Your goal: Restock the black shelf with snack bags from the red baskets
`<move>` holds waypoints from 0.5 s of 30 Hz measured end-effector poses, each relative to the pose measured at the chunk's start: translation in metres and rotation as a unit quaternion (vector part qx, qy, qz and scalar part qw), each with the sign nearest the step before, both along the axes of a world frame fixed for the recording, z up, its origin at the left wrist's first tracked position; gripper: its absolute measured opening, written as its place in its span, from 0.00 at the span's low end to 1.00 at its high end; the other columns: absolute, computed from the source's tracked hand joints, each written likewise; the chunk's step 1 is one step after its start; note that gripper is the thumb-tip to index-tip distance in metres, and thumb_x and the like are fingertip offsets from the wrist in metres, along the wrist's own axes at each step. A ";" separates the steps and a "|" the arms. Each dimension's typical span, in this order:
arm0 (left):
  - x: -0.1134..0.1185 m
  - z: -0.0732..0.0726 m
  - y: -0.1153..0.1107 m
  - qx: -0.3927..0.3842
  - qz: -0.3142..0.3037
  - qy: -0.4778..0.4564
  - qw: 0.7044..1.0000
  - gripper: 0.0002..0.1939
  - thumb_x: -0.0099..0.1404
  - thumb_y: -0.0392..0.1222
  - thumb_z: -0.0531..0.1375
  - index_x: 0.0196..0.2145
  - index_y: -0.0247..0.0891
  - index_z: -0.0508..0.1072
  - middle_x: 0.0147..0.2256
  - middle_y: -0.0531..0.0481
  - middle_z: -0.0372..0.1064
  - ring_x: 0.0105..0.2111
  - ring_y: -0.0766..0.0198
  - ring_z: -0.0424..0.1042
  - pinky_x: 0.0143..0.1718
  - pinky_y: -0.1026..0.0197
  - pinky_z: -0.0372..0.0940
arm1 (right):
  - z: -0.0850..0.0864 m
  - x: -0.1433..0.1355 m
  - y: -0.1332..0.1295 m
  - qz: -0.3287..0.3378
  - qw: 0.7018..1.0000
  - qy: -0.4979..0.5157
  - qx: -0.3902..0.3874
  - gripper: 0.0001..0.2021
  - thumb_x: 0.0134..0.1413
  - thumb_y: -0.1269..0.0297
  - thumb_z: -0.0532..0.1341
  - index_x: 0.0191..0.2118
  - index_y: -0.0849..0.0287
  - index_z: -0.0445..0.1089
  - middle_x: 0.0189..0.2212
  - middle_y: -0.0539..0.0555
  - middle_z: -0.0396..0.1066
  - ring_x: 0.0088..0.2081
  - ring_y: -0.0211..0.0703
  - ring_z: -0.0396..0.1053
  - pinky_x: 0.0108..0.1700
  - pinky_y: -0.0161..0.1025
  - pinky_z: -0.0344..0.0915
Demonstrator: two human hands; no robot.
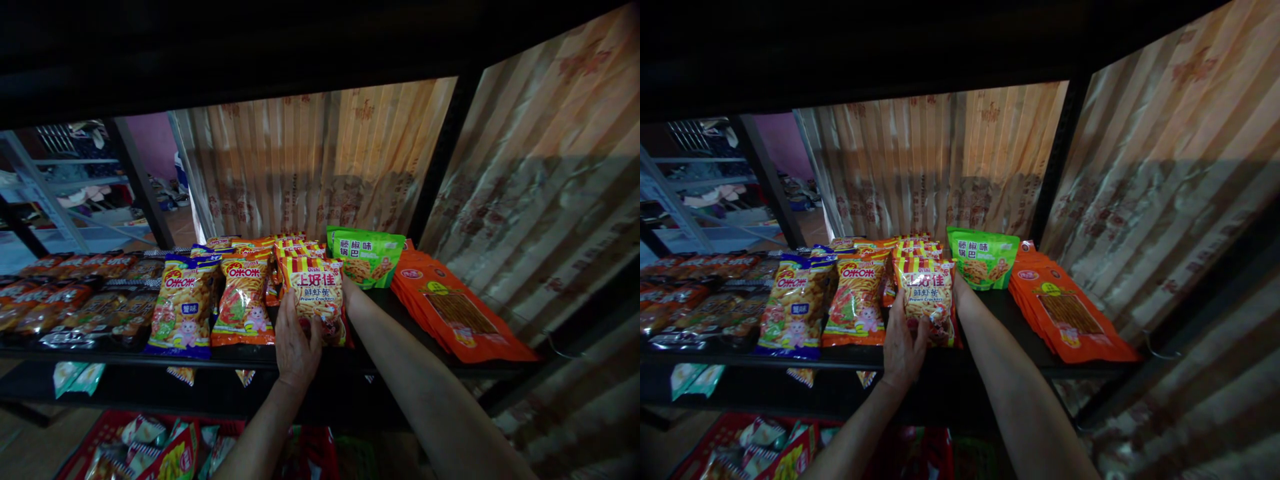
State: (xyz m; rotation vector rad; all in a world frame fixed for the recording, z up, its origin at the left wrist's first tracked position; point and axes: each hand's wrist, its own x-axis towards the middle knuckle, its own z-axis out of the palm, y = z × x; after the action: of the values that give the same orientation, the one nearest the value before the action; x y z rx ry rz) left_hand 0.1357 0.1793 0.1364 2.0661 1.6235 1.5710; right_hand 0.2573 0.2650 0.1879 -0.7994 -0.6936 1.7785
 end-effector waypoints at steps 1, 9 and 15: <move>0.000 0.001 0.000 -0.004 -0.001 -0.003 1.000 0.30 0.66 0.44 0.50 0.62 0.32 0.48 0.60 0.33 0.53 0.61 0.54 0.53 0.58 0.49 0.56 | -0.001 0.000 0.000 0.007 1.000 0.001 -0.012 0.21 0.58 0.54 0.47 0.39 0.64 0.71 0.30 0.62 0.77 0.43 0.53 0.73 0.48 0.52 0.65; 0.004 0.009 0.011 -0.026 0.016 -0.015 0.999 0.31 0.65 0.44 0.51 0.62 0.32 0.48 0.60 0.34 0.53 0.60 0.53 0.55 0.58 0.49 0.57 | -0.001 -0.001 0.014 -0.035 0.997 -0.034 0.052 0.17 0.52 0.51 0.55 0.37 0.60 0.72 0.31 0.60 0.77 0.42 0.55 0.73 0.47 0.54 0.67; 0.005 0.008 0.014 -0.034 0.030 0.004 0.999 0.31 0.66 0.45 0.50 0.63 0.32 0.47 0.60 0.33 0.53 0.60 0.52 0.55 0.56 0.48 0.58 | -0.001 -0.002 0.023 -0.054 0.994 -0.054 0.080 0.16 0.52 0.54 0.56 0.39 0.59 0.72 0.33 0.59 0.77 0.41 0.55 0.74 0.46 0.55 0.68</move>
State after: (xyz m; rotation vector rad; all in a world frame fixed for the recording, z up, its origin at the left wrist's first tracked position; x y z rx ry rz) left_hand 0.1409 0.1935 0.1448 2.0105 1.7329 1.5044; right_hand 0.2553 0.2881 0.1871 -0.8119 -0.8382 1.5707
